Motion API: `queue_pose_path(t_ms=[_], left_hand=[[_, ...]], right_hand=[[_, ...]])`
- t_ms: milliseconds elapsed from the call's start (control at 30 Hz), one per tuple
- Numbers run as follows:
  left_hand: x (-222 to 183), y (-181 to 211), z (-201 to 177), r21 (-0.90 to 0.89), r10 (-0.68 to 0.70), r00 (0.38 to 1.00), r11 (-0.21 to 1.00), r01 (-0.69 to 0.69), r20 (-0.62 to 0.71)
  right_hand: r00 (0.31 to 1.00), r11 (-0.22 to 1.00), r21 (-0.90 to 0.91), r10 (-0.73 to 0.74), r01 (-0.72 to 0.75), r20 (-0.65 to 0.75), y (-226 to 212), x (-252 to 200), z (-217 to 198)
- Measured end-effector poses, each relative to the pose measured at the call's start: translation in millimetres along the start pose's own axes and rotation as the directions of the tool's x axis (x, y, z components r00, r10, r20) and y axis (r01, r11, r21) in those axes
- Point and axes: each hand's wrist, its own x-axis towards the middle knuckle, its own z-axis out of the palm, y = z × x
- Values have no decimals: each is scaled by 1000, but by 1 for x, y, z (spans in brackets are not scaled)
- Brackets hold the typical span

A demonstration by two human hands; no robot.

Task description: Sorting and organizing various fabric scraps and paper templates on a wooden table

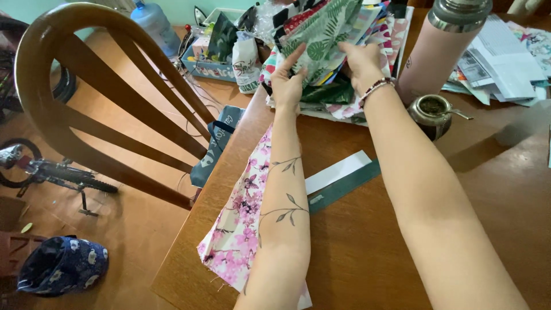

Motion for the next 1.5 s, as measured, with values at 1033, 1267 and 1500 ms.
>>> queue_pose_path(t_ms=[1033, 1267, 1500], left_hand=[[-4, 0, 10, 43, 50, 998, 998, -49, -38], [-8, 8, 12, -34, 1, 999, 999, -3, -51], [-3, 4, 11, -117, -75, 991, 991, 62, -109]], right_hand=[[906, 757, -546, -423, 360, 11, 10, 86, -24], [934, 763, -600, -350, 241, -69, 3, 70, -27], [961, 774, -608, -269, 178, -61, -10, 56, -31]])
